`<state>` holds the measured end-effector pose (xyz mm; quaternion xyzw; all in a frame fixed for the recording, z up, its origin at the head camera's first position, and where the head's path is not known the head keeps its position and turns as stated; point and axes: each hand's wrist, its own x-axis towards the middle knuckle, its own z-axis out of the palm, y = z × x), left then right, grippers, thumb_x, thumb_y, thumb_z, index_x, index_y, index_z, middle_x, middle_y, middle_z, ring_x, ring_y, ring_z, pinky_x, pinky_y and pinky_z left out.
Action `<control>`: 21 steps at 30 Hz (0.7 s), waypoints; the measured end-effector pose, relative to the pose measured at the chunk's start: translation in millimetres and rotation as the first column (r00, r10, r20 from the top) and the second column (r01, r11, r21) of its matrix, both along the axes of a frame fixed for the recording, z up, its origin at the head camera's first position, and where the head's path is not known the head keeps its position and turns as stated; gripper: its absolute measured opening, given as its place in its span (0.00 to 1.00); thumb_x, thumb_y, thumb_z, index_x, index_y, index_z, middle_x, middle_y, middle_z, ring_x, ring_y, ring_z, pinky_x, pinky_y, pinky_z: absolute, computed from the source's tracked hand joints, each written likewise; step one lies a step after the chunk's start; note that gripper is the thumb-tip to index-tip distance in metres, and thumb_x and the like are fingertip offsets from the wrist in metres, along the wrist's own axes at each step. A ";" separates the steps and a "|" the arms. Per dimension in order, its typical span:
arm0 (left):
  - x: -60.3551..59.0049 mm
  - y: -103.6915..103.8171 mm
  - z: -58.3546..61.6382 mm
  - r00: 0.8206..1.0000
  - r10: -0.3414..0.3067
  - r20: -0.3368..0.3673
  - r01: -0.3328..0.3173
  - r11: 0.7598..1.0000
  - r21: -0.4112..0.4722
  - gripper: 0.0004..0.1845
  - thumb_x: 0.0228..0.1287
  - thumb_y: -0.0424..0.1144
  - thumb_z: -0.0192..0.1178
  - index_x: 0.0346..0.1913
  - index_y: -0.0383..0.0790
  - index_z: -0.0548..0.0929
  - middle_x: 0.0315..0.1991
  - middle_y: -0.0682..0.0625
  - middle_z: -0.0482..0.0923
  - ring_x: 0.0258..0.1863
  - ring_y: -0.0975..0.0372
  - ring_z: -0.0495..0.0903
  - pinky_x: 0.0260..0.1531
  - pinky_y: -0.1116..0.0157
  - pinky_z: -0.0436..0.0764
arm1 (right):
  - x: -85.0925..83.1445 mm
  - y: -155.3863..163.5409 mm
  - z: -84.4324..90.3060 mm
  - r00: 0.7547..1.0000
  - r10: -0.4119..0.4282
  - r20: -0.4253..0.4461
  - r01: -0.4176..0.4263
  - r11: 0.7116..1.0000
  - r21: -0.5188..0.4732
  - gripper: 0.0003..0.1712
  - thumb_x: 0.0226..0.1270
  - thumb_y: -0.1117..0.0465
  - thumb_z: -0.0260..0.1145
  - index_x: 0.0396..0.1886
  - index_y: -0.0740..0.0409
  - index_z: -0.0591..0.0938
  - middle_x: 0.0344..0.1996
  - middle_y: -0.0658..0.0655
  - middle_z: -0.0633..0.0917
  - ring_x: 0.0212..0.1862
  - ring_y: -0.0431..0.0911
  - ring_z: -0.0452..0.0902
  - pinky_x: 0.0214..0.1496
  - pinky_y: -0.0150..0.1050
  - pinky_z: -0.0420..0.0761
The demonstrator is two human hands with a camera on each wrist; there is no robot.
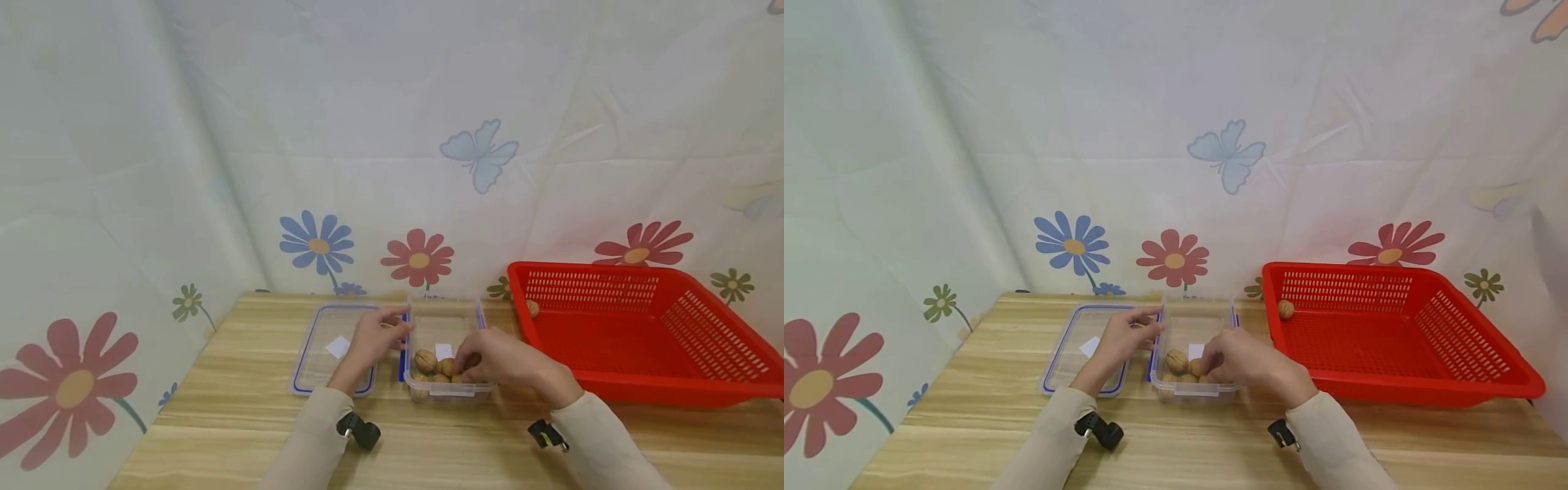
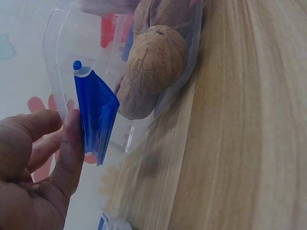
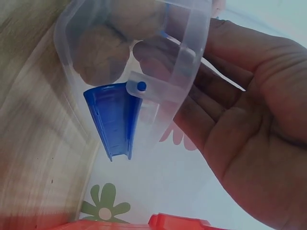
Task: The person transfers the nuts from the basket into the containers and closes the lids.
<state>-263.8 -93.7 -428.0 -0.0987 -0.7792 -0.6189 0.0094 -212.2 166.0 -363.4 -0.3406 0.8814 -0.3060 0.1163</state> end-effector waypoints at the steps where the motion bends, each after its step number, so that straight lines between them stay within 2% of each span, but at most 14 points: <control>1: -0.1 -0.2 0.1 1.000 0.002 0.003 -0.002 1.000 0.001 0.23 0.72 0.32 0.70 0.67 0.31 0.83 0.45 0.39 0.86 0.35 0.55 0.89 0.34 0.61 0.93 | 0.3 0.4 0.8 1.000 -0.003 0.006 0.003 1.000 0.000 0.09 0.64 0.69 0.79 0.43 0.58 0.93 0.40 0.50 0.90 0.38 0.40 0.84 0.48 0.37 0.91; 6: -1.2 -0.1 -1.2 1.000 0.006 0.009 -0.006 1.000 -0.004 0.23 0.72 0.31 0.70 0.67 0.32 0.83 0.44 0.39 0.86 0.34 0.56 0.89 0.34 0.62 0.93 | 2.7 5.7 7.8 0.999 -0.037 0.011 0.037 0.999 0.000 0.10 0.67 0.66 0.78 0.46 0.54 0.92 0.42 0.49 0.90 0.41 0.42 0.84 0.49 0.39 0.90; 9: -0.7 0.8 -1.6 1.000 0.005 0.013 -0.005 1.000 0.003 0.23 0.72 0.31 0.70 0.67 0.32 0.83 0.44 0.39 0.86 0.33 0.57 0.89 0.34 0.62 0.93 | 3.6 11.1 12.6 0.998 -0.062 -0.017 0.061 0.998 -0.008 0.10 0.67 0.65 0.78 0.47 0.52 0.92 0.41 0.49 0.90 0.41 0.42 0.84 0.48 0.38 0.90; 16: 2.1 2.0 0.5 1.000 0.004 0.013 -0.004 1.000 0.031 0.22 0.72 0.31 0.70 0.66 0.30 0.83 0.45 0.38 0.85 0.33 0.55 0.89 0.35 0.61 0.93 | 4.7 25.1 28.1 0.990 -0.100 -0.096 0.093 0.993 -0.076 0.13 0.66 0.65 0.79 0.50 0.53 0.91 0.41 0.47 0.90 0.42 0.42 0.87 0.48 0.36 0.91; 21: 2.3 0.8 0.8 1.000 0.005 0.001 -0.005 1.000 0.027 0.23 0.72 0.31 0.70 0.66 0.29 0.82 0.44 0.38 0.85 0.34 0.54 0.89 0.35 0.60 0.93 | 6.5 34.0 44.7 0.983 -0.150 -0.109 0.138 0.985 -0.108 0.16 0.67 0.66 0.78 0.53 0.56 0.90 0.45 0.52 0.90 0.45 0.45 0.88 0.50 0.40 0.92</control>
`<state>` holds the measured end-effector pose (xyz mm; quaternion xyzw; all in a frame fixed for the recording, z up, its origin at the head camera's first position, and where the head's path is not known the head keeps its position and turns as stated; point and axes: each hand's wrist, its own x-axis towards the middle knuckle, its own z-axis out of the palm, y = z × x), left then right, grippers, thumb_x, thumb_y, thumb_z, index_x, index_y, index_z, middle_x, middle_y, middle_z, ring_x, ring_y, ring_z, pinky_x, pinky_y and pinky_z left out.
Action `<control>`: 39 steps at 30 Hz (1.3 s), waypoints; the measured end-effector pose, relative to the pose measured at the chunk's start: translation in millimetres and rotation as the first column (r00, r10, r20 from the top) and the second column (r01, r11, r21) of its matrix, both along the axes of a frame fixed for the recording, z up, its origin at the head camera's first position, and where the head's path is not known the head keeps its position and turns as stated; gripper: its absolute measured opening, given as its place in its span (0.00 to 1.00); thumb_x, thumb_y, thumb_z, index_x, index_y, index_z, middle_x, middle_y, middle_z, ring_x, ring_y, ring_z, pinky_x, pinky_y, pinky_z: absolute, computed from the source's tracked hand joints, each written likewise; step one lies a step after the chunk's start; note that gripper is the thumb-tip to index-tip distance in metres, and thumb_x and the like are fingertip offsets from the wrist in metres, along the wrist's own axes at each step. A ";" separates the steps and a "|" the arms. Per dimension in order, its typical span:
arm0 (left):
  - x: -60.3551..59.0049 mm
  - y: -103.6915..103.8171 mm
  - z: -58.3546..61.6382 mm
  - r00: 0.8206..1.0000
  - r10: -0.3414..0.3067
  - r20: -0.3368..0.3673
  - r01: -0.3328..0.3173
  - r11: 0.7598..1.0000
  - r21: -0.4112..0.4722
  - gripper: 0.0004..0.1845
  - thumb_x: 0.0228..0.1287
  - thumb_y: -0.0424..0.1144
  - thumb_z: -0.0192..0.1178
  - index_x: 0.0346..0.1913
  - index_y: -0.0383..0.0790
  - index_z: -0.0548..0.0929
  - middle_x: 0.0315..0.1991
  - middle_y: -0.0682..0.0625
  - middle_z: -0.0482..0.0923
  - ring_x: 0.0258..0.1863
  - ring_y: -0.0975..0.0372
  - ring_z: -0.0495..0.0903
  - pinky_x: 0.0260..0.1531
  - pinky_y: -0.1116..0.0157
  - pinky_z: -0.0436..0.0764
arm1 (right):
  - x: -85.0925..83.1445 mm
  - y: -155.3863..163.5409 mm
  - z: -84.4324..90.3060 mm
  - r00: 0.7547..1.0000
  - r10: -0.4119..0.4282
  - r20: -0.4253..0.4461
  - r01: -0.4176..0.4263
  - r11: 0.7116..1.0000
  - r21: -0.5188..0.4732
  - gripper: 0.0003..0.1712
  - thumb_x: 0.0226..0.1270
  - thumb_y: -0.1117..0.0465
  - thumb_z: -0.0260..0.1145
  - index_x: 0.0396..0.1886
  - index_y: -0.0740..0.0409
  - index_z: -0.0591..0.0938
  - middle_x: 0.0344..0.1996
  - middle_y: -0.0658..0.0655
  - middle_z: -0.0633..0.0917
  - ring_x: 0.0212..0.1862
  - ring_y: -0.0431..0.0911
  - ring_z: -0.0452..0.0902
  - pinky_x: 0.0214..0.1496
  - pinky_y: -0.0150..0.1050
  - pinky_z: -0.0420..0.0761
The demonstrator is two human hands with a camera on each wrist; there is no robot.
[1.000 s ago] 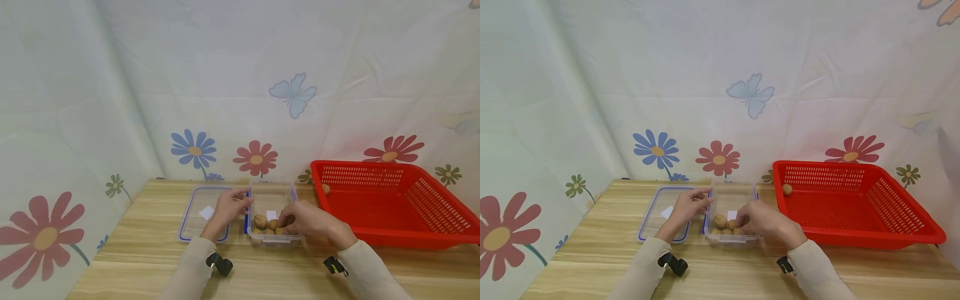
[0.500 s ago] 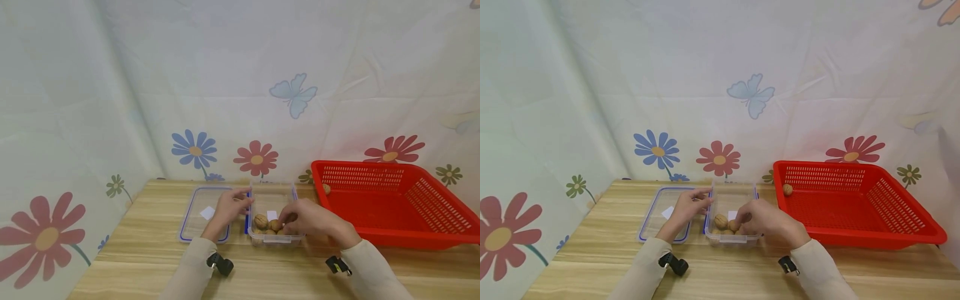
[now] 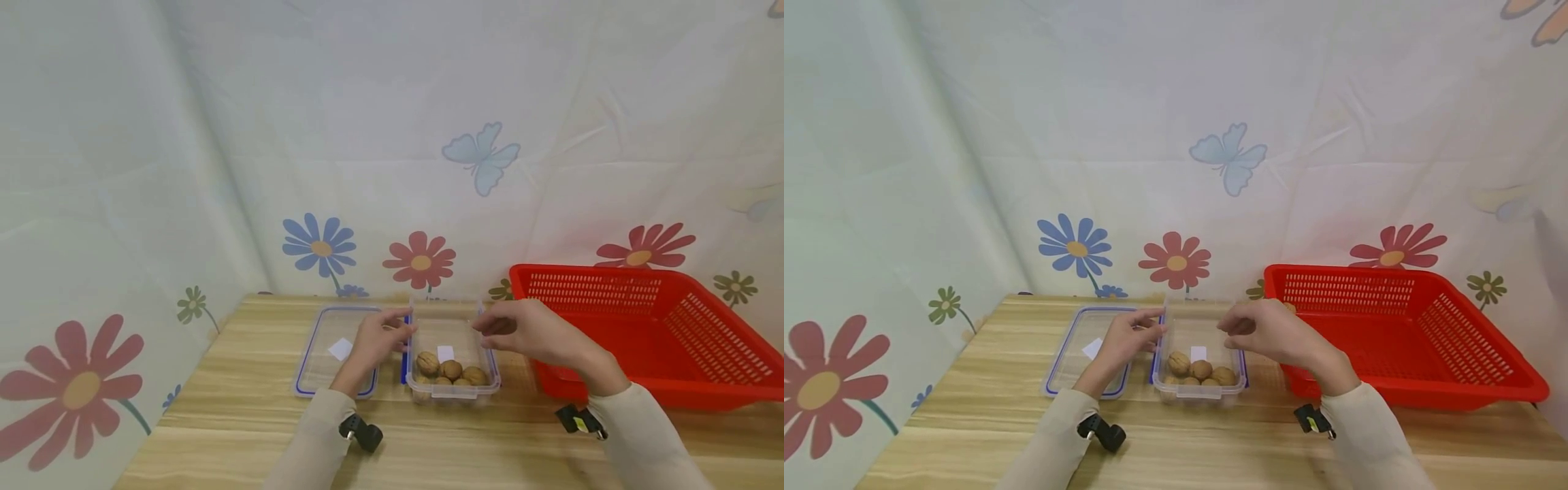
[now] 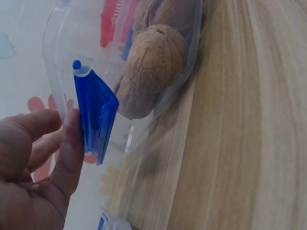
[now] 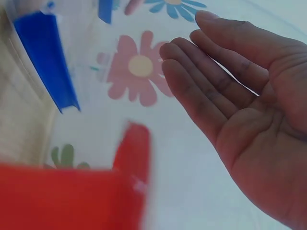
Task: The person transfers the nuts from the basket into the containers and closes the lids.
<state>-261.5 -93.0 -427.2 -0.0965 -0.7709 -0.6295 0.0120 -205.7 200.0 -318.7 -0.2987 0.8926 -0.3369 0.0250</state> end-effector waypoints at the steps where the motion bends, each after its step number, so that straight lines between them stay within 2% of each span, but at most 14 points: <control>1: -0.2 -0.2 -0.3 1.000 -0.001 0.000 0.001 1.000 -0.001 0.23 0.72 0.31 0.70 0.66 0.29 0.82 0.44 0.38 0.85 0.33 0.54 0.89 0.35 0.60 0.93 | 0.2 2.1 3.5 1.000 -0.007 -0.007 0.007 1.000 -0.004 0.16 0.66 0.66 0.79 0.54 0.57 0.90 0.46 0.52 0.90 0.46 0.46 0.88 0.50 0.40 0.92; 5: 0.1 -1.2 -0.6 1.000 -0.005 0.005 0.005 1.000 -0.016 0.23 0.72 0.32 0.70 0.67 0.30 0.82 0.44 0.39 0.85 0.33 0.56 0.89 0.35 0.62 0.93 | 0.7 10.3 18.1 0.999 -0.034 -0.042 0.033 0.999 -0.009 0.17 0.66 0.65 0.79 0.55 0.59 0.90 0.47 0.53 0.90 0.47 0.47 0.88 0.51 0.41 0.91; 9: 0.8 -2.0 -0.6 1.000 -0.006 0.007 0.006 0.999 -0.034 0.23 0.73 0.32 0.69 0.67 0.31 0.82 0.44 0.40 0.84 0.34 0.56 0.89 0.35 0.62 0.93 | 0.5 19.2 31.3 0.994 -0.076 -0.077 0.076 0.997 0.002 0.17 0.67 0.65 0.79 0.54 0.55 0.90 0.48 0.51 0.90 0.48 0.47 0.87 0.52 0.38 0.91; 16: 0.7 -2.8 -1.7 1.000 -0.007 -0.005 0.007 1.000 -0.022 0.23 0.72 0.31 0.69 0.67 0.30 0.82 0.44 0.39 0.84 0.34 0.54 0.89 0.35 0.61 0.93 | -9.2 37.9 45.2 0.994 -0.082 -0.071 0.081 0.997 -0.012 0.18 0.68 0.65 0.78 0.57 0.59 0.88 0.49 0.55 0.90 0.48 0.48 0.88 0.47 0.31 0.89; 20: 1.1 -2.9 -1.4 1.000 -0.003 -0.003 0.003 1.000 -0.029 0.23 0.72 0.32 0.70 0.67 0.30 0.83 0.44 0.39 0.85 0.34 0.54 0.89 0.35 0.60 0.93 | -16.0 50.0 51.4 0.990 -0.115 -0.081 0.117 0.993 0.023 0.20 0.70 0.61 0.77 0.60 0.58 0.87 0.51 0.55 0.90 0.51 0.49 0.87 0.52 0.29 0.87; 25: 0.7 -2.7 -0.9 1.000 -0.003 0.000 0.003 0.999 -0.043 0.22 0.73 0.32 0.69 0.67 0.31 0.83 0.44 0.40 0.84 0.34 0.55 0.89 0.34 0.61 0.93 | -26.0 62.4 56.7 0.981 -0.180 -0.067 0.184 0.981 0.060 0.22 0.72 0.57 0.76 0.63 0.56 0.86 0.54 0.55 0.89 0.53 0.50 0.86 0.55 0.37 0.88; 27: 0.4 -2.5 -1.1 1.000 -0.003 0.001 0.003 0.999 -0.044 0.22 0.73 0.32 0.69 0.67 0.31 0.83 0.44 0.40 0.85 0.34 0.55 0.89 0.35 0.61 0.93 | -30.5 66.7 57.0 0.981 -0.187 -0.061 0.191 0.980 0.062 0.23 0.72 0.57 0.75 0.64 0.57 0.85 0.55 0.57 0.88 0.54 0.52 0.85 0.57 0.45 0.89; 32: 1.5 -1.5 0.1 1.000 0.000 -0.005 0.000 0.999 -0.044 0.22 0.73 0.32 0.69 0.67 0.32 0.83 0.44 0.40 0.85 0.35 0.55 0.89 0.35 0.60 0.93 | -40.4 77.2 53.7 0.976 -0.212 -0.039 0.214 0.975 0.062 0.27 0.72 0.53 0.76 0.66 0.58 0.84 0.57 0.59 0.88 0.55 0.55 0.86 0.61 0.54 0.88; 36: 2.4 -0.9 1.0 1.000 0.000 -0.012 -0.001 1.000 -0.031 0.22 0.72 0.32 0.70 0.67 0.31 0.83 0.44 0.39 0.85 0.35 0.53 0.89 0.36 0.57 0.93 | -48.4 84.2 47.9 0.974 -0.226 -0.013 0.226 0.973 0.047 0.29 0.71 0.52 0.76 0.66 0.59 0.83 0.58 0.60 0.87 0.55 0.57 0.85 0.61 0.55 0.87; 39: 2.8 -0.8 1.3 1.000 0.000 -0.012 -0.001 1.000 -0.022 0.22 0.72 0.31 0.70 0.66 0.30 0.83 0.44 0.39 0.85 0.35 0.53 0.89 0.36 0.57 0.93 | -56.0 89.5 41.5 0.978 -0.208 -0.011 0.209 0.977 0.038 0.27 0.72 0.55 0.76 0.66 0.61 0.83 0.58 0.62 0.87 0.55 0.57 0.85 0.61 0.56 0.87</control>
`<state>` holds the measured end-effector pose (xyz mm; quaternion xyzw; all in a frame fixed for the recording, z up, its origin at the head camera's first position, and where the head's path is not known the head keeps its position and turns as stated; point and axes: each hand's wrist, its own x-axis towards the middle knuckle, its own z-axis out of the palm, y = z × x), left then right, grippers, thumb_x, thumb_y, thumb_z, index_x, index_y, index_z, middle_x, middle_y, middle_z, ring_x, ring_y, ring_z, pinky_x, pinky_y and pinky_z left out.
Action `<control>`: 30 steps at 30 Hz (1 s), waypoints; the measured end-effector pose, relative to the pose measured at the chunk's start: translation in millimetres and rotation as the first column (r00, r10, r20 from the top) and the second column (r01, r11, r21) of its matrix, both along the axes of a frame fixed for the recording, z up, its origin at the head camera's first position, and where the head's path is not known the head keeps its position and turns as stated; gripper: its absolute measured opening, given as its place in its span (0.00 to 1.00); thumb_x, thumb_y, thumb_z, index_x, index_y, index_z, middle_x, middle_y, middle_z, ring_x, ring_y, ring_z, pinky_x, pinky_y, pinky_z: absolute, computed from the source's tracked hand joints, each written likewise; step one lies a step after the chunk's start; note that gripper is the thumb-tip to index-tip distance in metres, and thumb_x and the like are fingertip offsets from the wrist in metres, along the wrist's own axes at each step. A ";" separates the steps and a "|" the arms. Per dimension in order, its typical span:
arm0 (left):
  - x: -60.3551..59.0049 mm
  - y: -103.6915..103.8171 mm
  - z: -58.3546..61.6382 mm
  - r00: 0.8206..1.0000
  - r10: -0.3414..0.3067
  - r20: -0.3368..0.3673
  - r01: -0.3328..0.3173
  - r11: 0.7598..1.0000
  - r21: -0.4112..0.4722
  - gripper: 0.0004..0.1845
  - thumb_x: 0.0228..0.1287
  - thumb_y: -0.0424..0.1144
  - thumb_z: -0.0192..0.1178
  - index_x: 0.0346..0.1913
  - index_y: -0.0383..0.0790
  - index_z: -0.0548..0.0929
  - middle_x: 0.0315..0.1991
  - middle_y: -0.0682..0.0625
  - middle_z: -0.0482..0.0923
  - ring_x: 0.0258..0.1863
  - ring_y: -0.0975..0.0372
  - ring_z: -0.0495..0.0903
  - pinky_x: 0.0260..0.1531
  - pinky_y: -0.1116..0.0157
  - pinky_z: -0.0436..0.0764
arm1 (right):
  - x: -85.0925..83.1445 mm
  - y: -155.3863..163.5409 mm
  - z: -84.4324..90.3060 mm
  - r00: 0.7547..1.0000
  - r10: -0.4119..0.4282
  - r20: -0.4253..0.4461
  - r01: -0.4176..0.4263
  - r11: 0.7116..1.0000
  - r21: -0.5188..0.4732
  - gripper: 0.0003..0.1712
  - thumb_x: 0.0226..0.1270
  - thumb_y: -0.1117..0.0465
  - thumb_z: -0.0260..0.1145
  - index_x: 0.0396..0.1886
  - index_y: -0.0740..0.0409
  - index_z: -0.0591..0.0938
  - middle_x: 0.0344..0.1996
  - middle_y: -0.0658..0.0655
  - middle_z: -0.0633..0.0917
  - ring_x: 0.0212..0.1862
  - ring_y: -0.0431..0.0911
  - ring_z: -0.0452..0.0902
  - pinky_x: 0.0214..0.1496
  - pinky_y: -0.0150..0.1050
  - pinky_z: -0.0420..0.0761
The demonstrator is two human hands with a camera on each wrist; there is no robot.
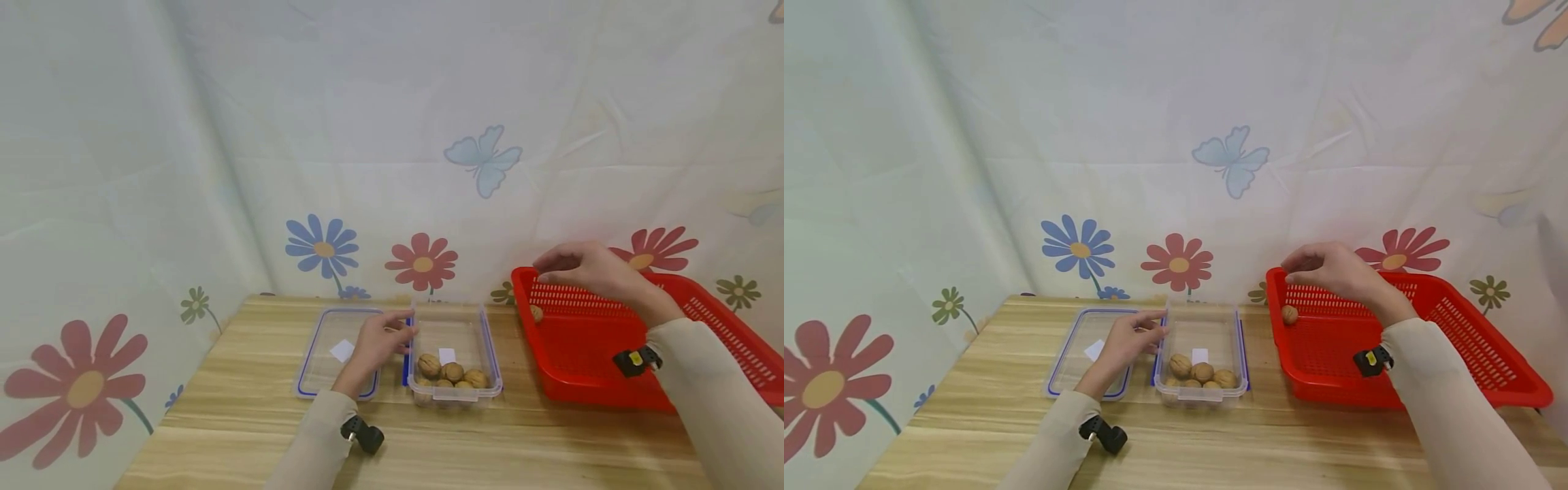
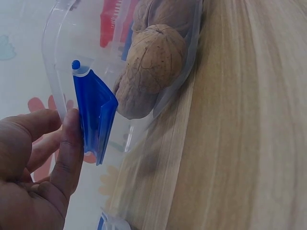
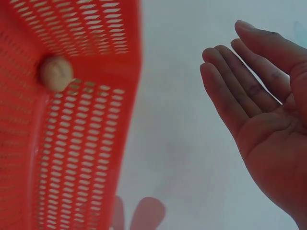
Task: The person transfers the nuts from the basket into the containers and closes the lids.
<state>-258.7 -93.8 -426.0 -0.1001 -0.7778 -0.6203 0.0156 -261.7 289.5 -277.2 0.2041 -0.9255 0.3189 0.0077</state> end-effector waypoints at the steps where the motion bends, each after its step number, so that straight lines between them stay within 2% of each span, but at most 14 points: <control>1: 0.2 -0.1 0.1 1.000 0.001 0.001 -0.001 1.000 -0.001 0.22 0.72 0.31 0.70 0.66 0.30 0.83 0.44 0.39 0.85 0.35 0.53 0.89 0.36 0.58 0.93 | -2.7 1.6 -2.5 1.000 0.006 0.000 -0.006 1.000 0.000 0.27 0.72 0.56 0.75 0.66 0.62 0.83 0.58 0.62 0.87 0.55 0.57 0.85 0.61 0.55 0.87; 6: -1.1 0.1 -1.3 1.000 0.001 0.007 -0.001 1.000 -0.004 0.22 0.72 0.31 0.70 0.66 0.30 0.83 0.44 0.39 0.85 0.35 0.56 0.88 0.34 0.61 0.93 | -16.5 9.1 -15.2 1.000 -0.008 0.029 0.007 1.000 0.027 0.26 0.73 0.57 0.75 0.66 0.63 0.83 0.57 0.62 0.87 0.55 0.56 0.85 0.62 0.56 0.86; 13: -2.8 0.7 -2.7 1.000 -0.001 0.013 0.000 1.000 0.013 0.22 0.72 0.31 0.70 0.66 0.30 0.83 0.44 0.39 0.84 0.34 0.57 0.88 0.35 0.62 0.93 | -29.7 15.7 -27.6 0.996 -0.009 0.086 0.007 0.999 0.033 0.27 0.72 0.57 0.75 0.66 0.64 0.83 0.57 0.63 0.87 0.55 0.61 0.84 0.61 0.59 0.86; 21: -3.9 0.6 -4.3 1.000 0.007 0.004 -0.007 1.000 0.017 0.23 0.71 0.30 0.70 0.66 0.29 0.82 0.44 0.39 0.85 0.35 0.57 0.88 0.34 0.59 0.93 | -44.8 19.9 -42.6 0.991 0.004 0.137 -0.011 0.999 0.047 0.25 0.72 0.61 0.74 0.65 0.66 0.84 0.57 0.65 0.87 0.54 0.57 0.83 0.62 0.58 0.86; 27: -4.6 1.4 -4.5 1.000 0.020 0.018 -0.020 1.000 0.011 0.22 0.72 0.29 0.69 0.66 0.28 0.82 0.44 0.39 0.85 0.33 0.56 0.88 0.36 0.54 0.93 | -52.8 22.4 -55.6 0.986 0.040 0.164 -0.049 0.998 0.048 0.24 0.72 0.63 0.74 0.64 0.68 0.84 0.57 0.67 0.87 0.56 0.60 0.82 0.63 0.60 0.85; 30: -3.2 1.6 -3.7 1.000 0.018 0.010 -0.018 1.000 0.006 0.22 0.71 0.29 0.69 0.66 0.27 0.82 0.43 0.39 0.85 0.34 0.55 0.88 0.36 0.55 0.93 | -55.3 23.0 -60.4 0.981 0.040 0.189 -0.049 0.998 0.047 0.24 0.71 0.64 0.75 0.64 0.68 0.84 0.58 0.68 0.86 0.57 0.61 0.82 0.63 0.60 0.85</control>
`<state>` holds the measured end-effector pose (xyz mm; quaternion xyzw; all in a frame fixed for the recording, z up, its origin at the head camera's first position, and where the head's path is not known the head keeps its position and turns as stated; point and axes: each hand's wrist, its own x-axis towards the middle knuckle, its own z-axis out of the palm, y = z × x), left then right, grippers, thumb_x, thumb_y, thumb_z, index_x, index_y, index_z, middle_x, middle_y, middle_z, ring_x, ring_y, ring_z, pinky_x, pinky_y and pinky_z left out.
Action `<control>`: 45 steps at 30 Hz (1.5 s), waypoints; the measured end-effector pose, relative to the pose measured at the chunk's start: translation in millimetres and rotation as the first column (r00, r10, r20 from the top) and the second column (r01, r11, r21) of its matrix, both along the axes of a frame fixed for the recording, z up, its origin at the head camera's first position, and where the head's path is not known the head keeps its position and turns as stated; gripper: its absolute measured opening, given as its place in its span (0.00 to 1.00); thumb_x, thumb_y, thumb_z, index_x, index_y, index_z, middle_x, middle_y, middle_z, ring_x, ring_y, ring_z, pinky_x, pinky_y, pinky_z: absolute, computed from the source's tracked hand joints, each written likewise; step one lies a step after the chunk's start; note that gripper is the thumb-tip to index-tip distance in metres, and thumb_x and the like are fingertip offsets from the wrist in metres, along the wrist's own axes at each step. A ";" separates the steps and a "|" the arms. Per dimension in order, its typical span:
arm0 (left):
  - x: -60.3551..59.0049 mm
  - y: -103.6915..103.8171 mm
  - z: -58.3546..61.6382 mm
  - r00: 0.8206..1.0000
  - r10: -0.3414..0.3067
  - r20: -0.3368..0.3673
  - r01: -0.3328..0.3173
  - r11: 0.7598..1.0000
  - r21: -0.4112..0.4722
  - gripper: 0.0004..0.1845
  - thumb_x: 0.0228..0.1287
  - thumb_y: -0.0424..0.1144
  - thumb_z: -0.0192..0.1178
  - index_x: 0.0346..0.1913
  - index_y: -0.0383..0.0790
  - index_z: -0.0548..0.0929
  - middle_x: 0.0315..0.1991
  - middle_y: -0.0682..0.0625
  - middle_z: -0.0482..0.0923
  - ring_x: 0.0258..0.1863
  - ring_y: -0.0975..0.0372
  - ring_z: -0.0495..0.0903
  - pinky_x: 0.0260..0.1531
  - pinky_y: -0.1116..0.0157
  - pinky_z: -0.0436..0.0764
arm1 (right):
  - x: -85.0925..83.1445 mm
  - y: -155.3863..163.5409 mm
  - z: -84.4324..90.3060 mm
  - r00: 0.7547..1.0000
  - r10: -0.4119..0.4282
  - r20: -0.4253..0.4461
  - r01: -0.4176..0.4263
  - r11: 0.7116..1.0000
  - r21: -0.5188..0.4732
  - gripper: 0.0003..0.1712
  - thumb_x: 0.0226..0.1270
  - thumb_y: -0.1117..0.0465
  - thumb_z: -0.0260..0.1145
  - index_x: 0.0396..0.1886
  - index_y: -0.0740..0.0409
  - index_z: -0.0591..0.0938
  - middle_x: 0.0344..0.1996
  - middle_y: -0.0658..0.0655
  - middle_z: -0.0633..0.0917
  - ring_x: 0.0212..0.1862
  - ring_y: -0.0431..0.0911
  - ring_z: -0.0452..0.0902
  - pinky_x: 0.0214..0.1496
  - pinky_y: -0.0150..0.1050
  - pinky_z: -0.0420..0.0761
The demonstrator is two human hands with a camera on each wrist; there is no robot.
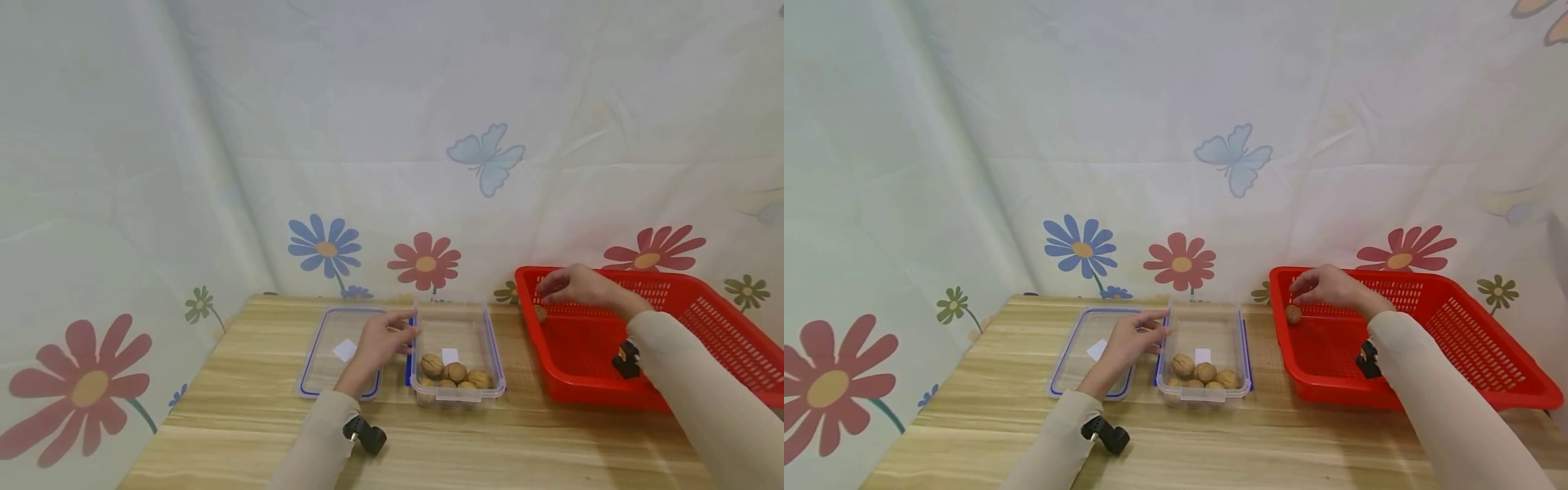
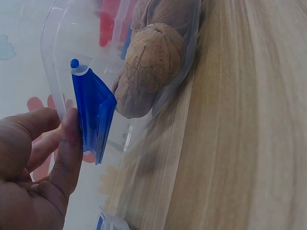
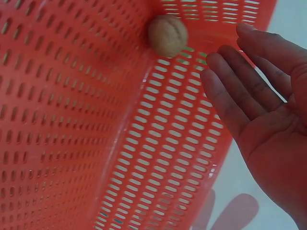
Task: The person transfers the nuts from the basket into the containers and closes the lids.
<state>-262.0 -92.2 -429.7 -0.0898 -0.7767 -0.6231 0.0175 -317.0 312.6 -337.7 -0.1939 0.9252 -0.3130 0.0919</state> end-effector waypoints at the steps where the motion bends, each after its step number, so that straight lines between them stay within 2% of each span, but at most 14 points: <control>1: 0.3 -0.1 0.0 1.000 -0.002 -0.003 0.002 1.000 0.000 0.22 0.71 0.29 0.69 0.66 0.28 0.82 0.43 0.39 0.85 0.34 0.55 0.88 0.36 0.55 0.93 | -0.7 -0.3 -1.6 1.000 -0.006 0.011 0.006 1.000 -0.002 0.24 0.70 0.64 0.75 0.63 0.67 0.84 0.58 0.68 0.86 0.57 0.61 0.82 0.62 0.60 0.85; 7: 2.3 -1.0 2.8 1.000 -0.013 -0.006 0.013 1.000 0.009 0.22 0.71 0.31 0.70 0.66 0.30 0.83 0.43 0.40 0.84 0.35 0.54 0.89 0.35 0.60 0.93 | -4.7 0.6 -10.3 1.000 0.009 0.018 -0.009 1.000 0.017 0.22 0.69 0.66 0.76 0.61 0.65 0.86 0.58 0.67 0.86 0.56 0.60 0.81 0.61 0.59 0.87; 12: 2.5 -1.1 3.3 1.000 -0.019 -0.006 0.019 1.000 0.012 0.22 0.71 0.31 0.70 0.65 0.29 0.83 0.42 0.40 0.85 0.34 0.56 0.88 0.35 0.60 0.93 | -5.5 2.2 -17.5 0.999 0.037 0.027 -0.038 0.999 0.027 0.22 0.69 0.67 0.75 0.61 0.65 0.86 0.57 0.66 0.86 0.55 0.59 0.81 0.62 0.61 0.85; 20: 2.8 -0.6 3.4 1.000 -0.016 -0.004 0.016 1.000 -0.001 0.23 0.71 0.31 0.71 0.65 0.30 0.83 0.42 0.40 0.85 0.33 0.57 0.88 0.34 0.60 0.93 | -4.9 1.7 -23.3 0.998 0.056 0.040 -0.057 0.998 0.029 0.22 0.68 0.66 0.76 0.61 0.66 0.86 0.55 0.65 0.87 0.52 0.57 0.84 0.61 0.59 0.87; 24: 3.1 -1.2 3.3 1.000 -0.012 0.001 0.012 1.000 -0.001 0.22 0.71 0.31 0.71 0.65 0.30 0.83 0.42 0.40 0.85 0.32 0.58 0.88 0.34 0.61 0.93 | -4.6 0.0 -22.5 0.996 0.038 0.076 -0.043 0.997 0.071 0.23 0.67 0.66 0.76 0.61 0.65 0.86 0.53 0.63 0.88 0.51 0.55 0.85 0.61 0.61 0.86; 30: 2.4 -0.8 3.2 1.000 -0.011 0.003 0.011 1.000 -0.003 0.22 0.71 0.31 0.70 0.65 0.30 0.84 0.41 0.41 0.85 0.32 0.58 0.88 0.34 0.61 0.93 | -5.0 0.6 -23.6 0.990 0.014 0.142 -0.034 0.990 0.136 0.22 0.66 0.60 0.80 0.58 0.61 0.89 0.47 0.57 0.90 0.47 0.52 0.83 0.63 0.65 0.83; 37: 3.3 -0.7 3.8 1.000 -0.006 0.004 0.006 1.000 -0.002 0.23 0.71 0.32 0.71 0.66 0.30 0.83 0.42 0.40 0.85 0.32 0.55 0.88 0.34 0.59 0.93 | -5.2 0.9 -24.6 0.989 -0.012 0.148 -0.013 0.987 0.160 0.21 0.65 0.55 0.81 0.54 0.58 0.90 0.43 0.54 0.89 0.43 0.50 0.82 0.60 0.60 0.86; 45: 3.4 -1.1 4.5 1.000 -0.011 0.003 0.011 1.000 -0.009 0.23 0.71 0.32 0.71 0.66 0.30 0.83 0.42 0.40 0.85 0.32 0.56 0.88 0.34 0.60 0.93 | -2.4 2.7 -21.7 0.992 -0.026 0.127 0.007 0.988 0.153 0.22 0.63 0.54 0.81 0.55 0.57 0.90 0.45 0.54 0.89 0.46 0.51 0.80 0.59 0.60 0.86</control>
